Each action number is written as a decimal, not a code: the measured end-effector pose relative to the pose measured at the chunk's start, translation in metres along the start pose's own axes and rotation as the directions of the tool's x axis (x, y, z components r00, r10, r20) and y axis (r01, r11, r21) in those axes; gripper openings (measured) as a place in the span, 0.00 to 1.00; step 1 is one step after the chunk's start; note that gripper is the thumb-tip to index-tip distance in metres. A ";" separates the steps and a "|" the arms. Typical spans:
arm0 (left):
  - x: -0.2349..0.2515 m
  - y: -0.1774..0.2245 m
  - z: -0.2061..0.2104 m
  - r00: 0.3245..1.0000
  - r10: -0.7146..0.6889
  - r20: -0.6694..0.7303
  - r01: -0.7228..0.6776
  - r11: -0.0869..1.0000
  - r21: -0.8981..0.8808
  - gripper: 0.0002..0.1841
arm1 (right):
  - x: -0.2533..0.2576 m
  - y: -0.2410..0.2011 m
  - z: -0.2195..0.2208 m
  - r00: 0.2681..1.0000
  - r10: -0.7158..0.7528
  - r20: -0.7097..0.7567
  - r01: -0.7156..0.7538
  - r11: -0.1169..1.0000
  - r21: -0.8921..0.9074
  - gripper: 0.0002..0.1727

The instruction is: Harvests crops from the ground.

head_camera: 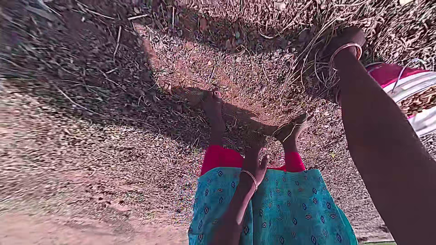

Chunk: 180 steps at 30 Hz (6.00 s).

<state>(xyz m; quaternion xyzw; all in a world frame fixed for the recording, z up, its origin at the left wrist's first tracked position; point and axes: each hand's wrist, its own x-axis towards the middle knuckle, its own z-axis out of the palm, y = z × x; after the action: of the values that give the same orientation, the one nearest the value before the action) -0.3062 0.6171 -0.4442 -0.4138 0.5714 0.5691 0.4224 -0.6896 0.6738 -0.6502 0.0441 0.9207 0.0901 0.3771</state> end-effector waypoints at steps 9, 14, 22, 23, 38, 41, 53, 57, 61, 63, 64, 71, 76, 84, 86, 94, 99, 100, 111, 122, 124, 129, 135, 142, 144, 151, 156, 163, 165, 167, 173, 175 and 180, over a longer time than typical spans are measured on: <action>0.006 0.009 -0.017 0.996 0.020 -0.090 -0.029 0.994 -0.108 0.19 | -0.121 0.034 -0.010 0.960 -0.183 -0.213 0.256 0.881 0.398 0.22; 0.003 0.008 -0.024 0.951 0.058 -0.303 -0.198 0.868 -0.455 0.13 | -0.279 0.061 0.037 0.904 -0.403 -0.143 0.395 0.657 0.642 0.13; 0.004 -0.008 -0.017 0.951 0.212 -0.224 -0.305 0.753 -0.583 0.09 | -0.385 0.091 0.096 0.951 -0.257 -0.172 0.292 0.561 0.775 0.13; 0.004 -0.007 -0.018 0.958 0.189 -0.217 -0.282 0.764 -0.581 0.09 | -0.381 0.092 0.099 0.939 -0.286 -0.191 0.324 0.550 0.769 0.12; -0.003 -0.002 -0.021 0.952 0.117 -0.284 -0.253 0.822 -0.510 0.11 | -0.349 0.098 0.075 0.812 -0.574 -0.109 0.463 0.519 0.718 0.09; -0.001 -0.003 -0.018 0.939 0.133 -0.317 -0.259 0.881 -0.396 0.09 | -0.349 0.096 0.075 0.799 -0.587 -0.131 0.510 0.546 0.665 0.08; 0.007 -0.005 -0.017 0.990 0.014 -0.141 -0.063 0.936 -0.346 0.17 | -0.346 0.098 0.076 0.795 -0.607 0.022 0.415 0.569 0.710 0.10; 0.004 -0.004 -0.018 0.982 -0.011 -0.186 -0.048 0.951 -0.305 0.17 | -0.349 0.097 0.079 0.805 -0.592 0.043 0.399 0.593 0.699 0.09; 0.003 -0.007 -0.018 0.969 -0.022 -0.245 -0.053 0.953 -0.297 0.16 | -0.353 0.094 0.080 0.798 -0.592 0.112 0.391 0.651 0.651 0.08; 0.005 -0.007 -0.018 0.975 -0.022 -0.221 -0.037 0.965 -0.261 0.15 | -0.353 0.094 0.078 0.788 -0.594 0.164 0.381 0.678 0.628 0.09; 0.006 -0.007 -0.019 0.977 -0.012 -0.211 -0.035 0.976 -0.215 0.15 | -0.351 0.095 0.078 0.775 -0.601 0.196 0.367 0.681 0.634 0.09; 0.002 -0.004 -0.029 0.989 -0.120 -0.089 0.132 0.979 0.155 0.19 | -0.271 0.093 0.151 0.837 -0.292 0.462 0.051 0.883 0.466 0.17; -0.001 -0.004 -0.036 0.949 -0.313 -0.020 0.304 0.903 0.302 0.32 | -0.207 0.042 0.204 0.861 -0.187 0.473 0.232 0.972 -0.037 0.30; -0.001 -0.017 -0.034 0.981 -0.178 -0.070 0.188 0.966 0.176 0.27 | -0.209 0.061 0.180 0.791 -0.494 0.361 0.420 0.867 0.268 0.20; 0.000 -0.021 -0.035 0.982 -0.100 -0.160 0.113 0.991 0.072 0.20 | -0.235 0.061 0.153 0.769 -0.582 0.264 0.436 0.780 0.449 0.18; -0.002 -0.027 -0.037 0.973 -0.042 -0.229 0.033 0.998 -0.045 0.16 | -0.270 0.033 0.125 0.759 -0.599 0.254 0.496 0.785 0.370 0.15; 0.004 -0.026 -0.034 0.988 -0.120 -0.095 0.116 0.992 -0.046 0.17 | -0.239 -0.014 0.158 0.803 -0.428 0.414 0.264 0.879 0.398 0.15; 0.004 -0.026 -0.033 0.989 -0.116 -0.091 0.112 0.993 -0.048 0.15 | -0.233 -0.024 0.169 0.812 -0.412 0.413 0.201 0.863 0.464 0.14; 0.004 -0.022 -0.045 0.973 -0.229 -0.009 0.229 0.968 0.098 0.19 | -0.204 -0.128 0.194 0.817 -0.516 0.259 0.527 0.850 0.030 0.34; -0.002 -0.024 -0.057 0.983 -0.161 -0.087 0.159 0.987 -0.025 0.19 | -0.254 -0.038 0.122 0.620 -0.783 0.053 0.575 0.499 0.648 0.13; -0.001 -0.024 -0.059 0.985 -0.152 -0.086 0.151 0.988 -0.017 0.20 | -0.266 -0.030 0.118 0.615 -0.787 0.053 0.546 0.473 0.692 0.16; -0.005 -0.026 -0.056 0.945 -0.170 -0.279 0.100 0.963 -0.250 0.16 | -0.280 -0.026 0.117 0.486 -0.872 0.058 0.570 0.367 0.735 0.14; 0.004 -0.037 -0.058 0.858 -0.209 -0.470 -0.369 0.387 -0.845 0.15 | -0.305 -0.016 0.115 0.461 -0.880 0.110 0.546 0.380 0.747 0.08; 0.004 -0.031 -0.055 0.845 -0.300 -0.442 -0.340 0.335 -0.879 0.04 | -0.318 -0.001 0.110 0.536 -0.832 0.141 0.357 0.375 0.855 0.09; -0.002 -0.034 -0.053 0.858 -0.265 -0.440 -0.329 0.375 -0.867 0.05 | -0.319 0.002 0.110 0.529 -0.827 0.190 0.205 0.342 0.917 0.11; 0.001 -0.029 -0.054 0.842 -0.297 -0.450 -0.284 0.465 -0.839 0.05 | -0.308 0.006 0.106 0.476 -0.841 0.257 0.234 0.403 0.885 0.11; 0.000 -0.019 -0.061 0.917 -0.185 -0.353 -0.022 0.861 -0.508 0.13 | -0.305 -0.001 0.080 0.336 -0.915 0.225 0.680 0.400 0.614 0.09; 0.000 -0.018 -0.052 0.956 -0.048 -0.290 -0.260 0.318 -0.912 0.17 | -0.294 0.002 0.059 0.335 -0.821 0.462 0.275 0.554 0.785 0.08; -0.001 -0.015 -0.059 0.964 -0.116 -0.238 -0.244 -0.038 -0.969 0.26 | -0.295 0.001 0.056 0.455 -0.801 0.389 0.254 0.536 0.805 0.08; 0.001 -0.018 -0.065 0.955 -0.204 -0.215 -0.258 -0.215 -0.942 0.34 | -0.301 -0.001 0.054 0.610 -0.768 0.195 0.390 0.505 0.770 0.10; -0.002 -0.021 -0.077 0.981 -0.100 -0.164 -0.184 -0.254 -0.950 0.24 | -0.293 -0.028 0.017 0.276 -0.942 0.191 0.870 0.329 0.366 0.42; -0.011 -0.007 -0.080 0.986 -0.131 -0.106 -0.137 -0.256 -0.957 0.20 | -0.270 -0.052 0.028 0.446 -0.869 0.216 0.843 0.489 0.225 0.45; -0.024 -0.001 -0.108 0.964 -0.209 -0.165 -0.207 -0.197 -0.958 0.23 | -0.226 -0.157 0.073 0.653 -0.646 0.395 0.675 0.733 0.085 0.22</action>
<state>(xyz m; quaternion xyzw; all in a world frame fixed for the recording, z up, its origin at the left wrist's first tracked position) -0.2996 0.5093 -0.4220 -0.6602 -0.0301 0.7383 -0.1350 -0.4798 0.4956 -0.5775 -0.2893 0.7725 -0.0324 0.5644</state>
